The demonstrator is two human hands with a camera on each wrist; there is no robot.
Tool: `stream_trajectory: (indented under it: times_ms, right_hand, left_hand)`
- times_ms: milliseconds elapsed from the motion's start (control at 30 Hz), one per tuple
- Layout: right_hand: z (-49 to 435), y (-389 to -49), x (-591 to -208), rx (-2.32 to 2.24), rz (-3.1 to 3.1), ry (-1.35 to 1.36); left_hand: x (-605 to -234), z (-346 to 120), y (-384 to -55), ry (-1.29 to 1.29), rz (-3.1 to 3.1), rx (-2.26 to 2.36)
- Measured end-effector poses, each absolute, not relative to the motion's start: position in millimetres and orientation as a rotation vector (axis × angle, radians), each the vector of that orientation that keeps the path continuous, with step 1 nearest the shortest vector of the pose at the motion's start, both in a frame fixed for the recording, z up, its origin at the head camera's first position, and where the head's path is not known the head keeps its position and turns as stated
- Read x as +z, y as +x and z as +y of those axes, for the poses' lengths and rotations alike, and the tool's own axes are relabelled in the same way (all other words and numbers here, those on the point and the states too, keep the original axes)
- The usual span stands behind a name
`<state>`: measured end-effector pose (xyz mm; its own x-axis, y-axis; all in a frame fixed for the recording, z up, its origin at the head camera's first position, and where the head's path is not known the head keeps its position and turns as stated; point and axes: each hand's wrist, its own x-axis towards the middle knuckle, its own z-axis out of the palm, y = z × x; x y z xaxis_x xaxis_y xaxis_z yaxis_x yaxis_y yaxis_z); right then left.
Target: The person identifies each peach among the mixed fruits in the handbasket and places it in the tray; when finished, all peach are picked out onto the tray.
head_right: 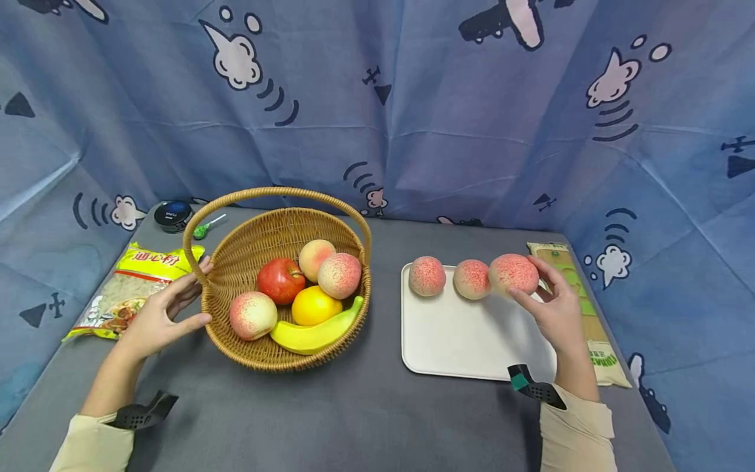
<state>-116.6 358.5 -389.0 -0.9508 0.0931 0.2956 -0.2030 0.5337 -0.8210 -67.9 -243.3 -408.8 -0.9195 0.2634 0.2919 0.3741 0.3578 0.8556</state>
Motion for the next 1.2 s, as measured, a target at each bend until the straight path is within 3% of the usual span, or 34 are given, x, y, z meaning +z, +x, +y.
stream_trajectory:
  times_ms: [267, 567, 1200]
  right_hand:
    - [402.4, -135.6, -431.3, 1.36, -2.591, -0.21]
    - [399.0, -139.9, -436.2, 1.382, -2.676, -0.45]
    - [399.7, -139.6, -455.2, 1.602, -2.711, -0.518]
  left_hand:
    - [-409.9, -243.2, -68.3, -0.592, -2.5, -1.608]
    - [-409.6, -242.8, -67.2, -0.586, -2.511, -1.605]
    - [-408.2, -242.5, -66.2, -0.591, -2.489, -1.629]
